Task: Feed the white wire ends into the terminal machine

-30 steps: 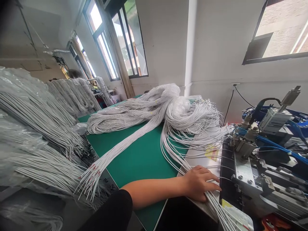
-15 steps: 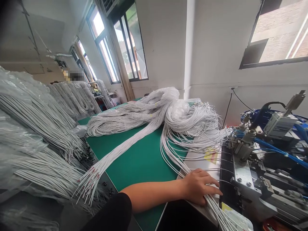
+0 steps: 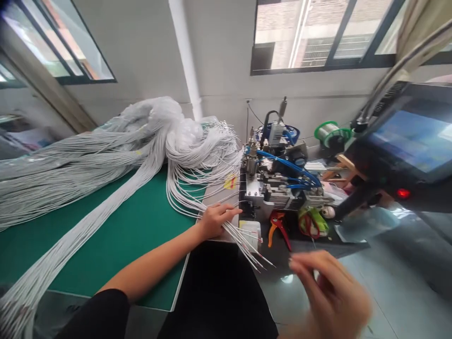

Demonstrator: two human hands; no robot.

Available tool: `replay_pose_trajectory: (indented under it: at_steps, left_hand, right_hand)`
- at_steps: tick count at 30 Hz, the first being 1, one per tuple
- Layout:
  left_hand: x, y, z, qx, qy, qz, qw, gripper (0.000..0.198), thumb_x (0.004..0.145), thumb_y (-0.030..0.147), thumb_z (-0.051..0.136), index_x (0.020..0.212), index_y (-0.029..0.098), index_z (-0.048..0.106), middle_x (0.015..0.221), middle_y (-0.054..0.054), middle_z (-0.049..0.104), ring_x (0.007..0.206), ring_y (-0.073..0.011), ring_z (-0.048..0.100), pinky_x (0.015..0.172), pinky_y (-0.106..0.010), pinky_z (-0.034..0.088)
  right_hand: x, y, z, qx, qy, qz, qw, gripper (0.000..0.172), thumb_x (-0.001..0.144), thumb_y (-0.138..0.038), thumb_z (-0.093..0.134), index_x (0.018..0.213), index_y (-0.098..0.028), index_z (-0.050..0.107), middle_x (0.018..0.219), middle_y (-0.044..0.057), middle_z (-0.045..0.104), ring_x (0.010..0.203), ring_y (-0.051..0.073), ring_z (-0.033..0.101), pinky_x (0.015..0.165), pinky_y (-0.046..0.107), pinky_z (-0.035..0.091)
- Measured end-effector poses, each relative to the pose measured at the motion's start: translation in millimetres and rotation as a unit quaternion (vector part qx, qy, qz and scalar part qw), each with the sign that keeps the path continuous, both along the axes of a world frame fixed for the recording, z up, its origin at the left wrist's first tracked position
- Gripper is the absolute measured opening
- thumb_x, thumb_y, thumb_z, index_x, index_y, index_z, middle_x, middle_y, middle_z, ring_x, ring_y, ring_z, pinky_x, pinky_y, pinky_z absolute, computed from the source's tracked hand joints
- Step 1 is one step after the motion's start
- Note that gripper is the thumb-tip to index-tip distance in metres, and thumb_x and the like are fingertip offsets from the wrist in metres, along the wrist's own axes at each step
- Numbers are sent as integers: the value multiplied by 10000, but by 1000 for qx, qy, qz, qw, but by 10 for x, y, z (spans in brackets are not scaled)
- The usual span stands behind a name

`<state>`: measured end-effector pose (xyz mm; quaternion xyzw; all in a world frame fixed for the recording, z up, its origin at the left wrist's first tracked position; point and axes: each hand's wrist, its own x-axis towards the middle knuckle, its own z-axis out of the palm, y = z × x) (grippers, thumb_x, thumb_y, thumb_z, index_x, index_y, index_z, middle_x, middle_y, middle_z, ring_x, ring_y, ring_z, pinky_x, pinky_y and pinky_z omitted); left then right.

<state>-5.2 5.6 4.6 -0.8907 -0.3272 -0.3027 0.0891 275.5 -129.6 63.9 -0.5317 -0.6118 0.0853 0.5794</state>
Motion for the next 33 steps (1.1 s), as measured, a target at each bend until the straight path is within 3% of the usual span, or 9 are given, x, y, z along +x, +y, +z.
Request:
replay_pose_trajectory:
  at_steps: [2, 6, 14, 19, 25, 33]
  left_hand:
    - [-7, -12, 5, 2, -4, 0, 1000, 439, 819, 148, 475, 1245, 213, 557, 1103, -57, 655, 918, -165, 642, 782, -301, 474]
    - [-8, -23, -6, -2, 7, 13, 1000, 431, 832, 151, 473, 1247, 227, 558, 1116, -57, 651, 889, -165, 641, 761, -299, 467]
    - [4, -43, 3, 6, 6, 9, 1000, 417, 816, 143, 471, 1214, 214, 575, 1082, -54, 653, 880, -155, 639, 751, -283, 482]
    - [19, -42, 11, 26, 3, -10, 1000, 325, 852, 124, 442, 1114, 211, 613, 1016, -39, 671, 808, -132, 642, 694, -262, 461]
    - [50, -69, 47, 49, 18, -37, 998, 194, 915, 254, 472, 1009, 203, 634, 713, 12, 641, 624, -123, 589, 633, -269, 417]
    - [81, -74, 43, 34, -20, 1, 999, 195, 935, 180, 426, 910, 178, 619, 716, -2, 626, 638, -140, 570, 678, -301, 411]
  right_hand:
    - [-88, 206, -17, -33, -20, -6, 999, 191, 858, -363, 639, 791, -197, 706, 591, -6, 601, 511, 135, 536, 500, 254, 417]
    - [-250, 516, -67, -153, -54, 134, 978, 254, 880, -412, 579, 855, -197, 711, 810, 57, 689, 672, 179, 611, 565, 261, 461]
    - [-388, 707, -218, -242, -87, 234, 938, 238, 855, -414, 603, 824, -199, 702, 790, 57, 666, 614, 168, 538, 567, 284, 430]
    - [-365, 826, -296, -225, -111, 227, 941, 208, 907, -343, 533, 801, -204, 645, 769, 40, 633, 695, 183, 564, 632, 289, 428]
    - [-342, 1013, -279, -189, -122, 179, 958, 227, 950, -338, 452, 809, -205, 571, 790, 37, 603, 724, 183, 557, 662, 285, 427]
    - [-325, 1157, -375, -234, -60, 188, 952, 274, 928, -416, 480, 847, -189, 611, 801, 41, 633, 708, 181, 555, 597, 263, 413]
